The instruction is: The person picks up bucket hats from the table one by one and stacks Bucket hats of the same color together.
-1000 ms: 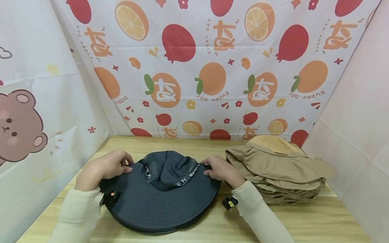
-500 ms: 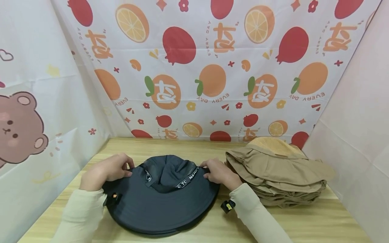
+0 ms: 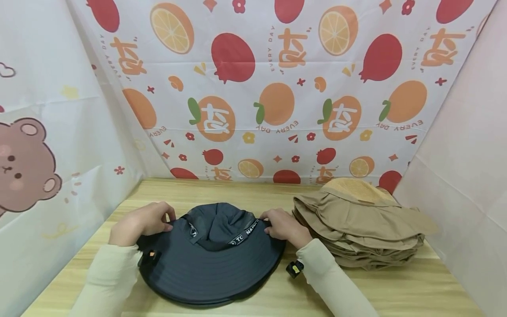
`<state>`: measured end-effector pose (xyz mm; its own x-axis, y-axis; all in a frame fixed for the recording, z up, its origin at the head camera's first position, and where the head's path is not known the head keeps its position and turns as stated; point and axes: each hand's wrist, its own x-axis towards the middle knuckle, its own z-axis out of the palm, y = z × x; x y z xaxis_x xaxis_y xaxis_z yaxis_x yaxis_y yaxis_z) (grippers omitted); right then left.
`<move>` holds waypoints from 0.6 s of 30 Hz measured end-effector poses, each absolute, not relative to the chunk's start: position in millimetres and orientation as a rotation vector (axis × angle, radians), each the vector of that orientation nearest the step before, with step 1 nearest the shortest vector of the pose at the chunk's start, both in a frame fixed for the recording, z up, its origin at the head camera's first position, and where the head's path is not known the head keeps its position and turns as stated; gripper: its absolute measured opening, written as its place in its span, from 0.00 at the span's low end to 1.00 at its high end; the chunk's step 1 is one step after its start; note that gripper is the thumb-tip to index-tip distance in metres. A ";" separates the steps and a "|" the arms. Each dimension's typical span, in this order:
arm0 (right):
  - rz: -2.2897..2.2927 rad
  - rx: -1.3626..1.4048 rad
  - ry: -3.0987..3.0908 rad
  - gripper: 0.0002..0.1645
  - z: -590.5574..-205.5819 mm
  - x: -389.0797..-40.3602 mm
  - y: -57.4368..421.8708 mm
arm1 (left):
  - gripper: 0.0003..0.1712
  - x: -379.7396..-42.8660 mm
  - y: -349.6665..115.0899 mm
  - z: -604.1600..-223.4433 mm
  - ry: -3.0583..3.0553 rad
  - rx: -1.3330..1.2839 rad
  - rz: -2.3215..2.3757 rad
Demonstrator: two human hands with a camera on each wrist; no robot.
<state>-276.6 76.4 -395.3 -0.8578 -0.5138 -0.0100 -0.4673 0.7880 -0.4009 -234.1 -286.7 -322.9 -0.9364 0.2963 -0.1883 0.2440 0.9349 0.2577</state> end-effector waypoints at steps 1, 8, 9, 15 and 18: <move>-0.586 -0.785 2.857 0.19 -395.5 -276.9 75.6 | 0.07 -234.8 -287.1 -323.9 2.865 0.404 0.337; -0.551 -0.760 2.868 0.18 -399.4 -278.1 72.2 | 0.05 -239.1 -290.9 -333.8 2.845 0.394 0.349; -0.547 -0.758 2.873 0.18 -400.2 -278.5 71.8 | 0.05 -239.6 -291.2 -334.4 2.846 0.392 0.350; -0.541 -0.735 2.889 0.18 -402.3 -281.3 70.3 | 0.07 -243.5 -291.6 -337.2 2.863 0.395 0.356; -0.541 -0.734 2.903 0.18 -404.4 -283.2 70.6 | 0.07 -245.8 -291.1 -339.2 2.873 0.393 0.354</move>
<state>-283.2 70.6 -404.4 -0.8791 -0.4766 -0.0081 -0.4417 0.8208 -0.3621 -245.8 -291.1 -339.2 -0.9401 0.2881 -0.1825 0.2352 0.9351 0.2650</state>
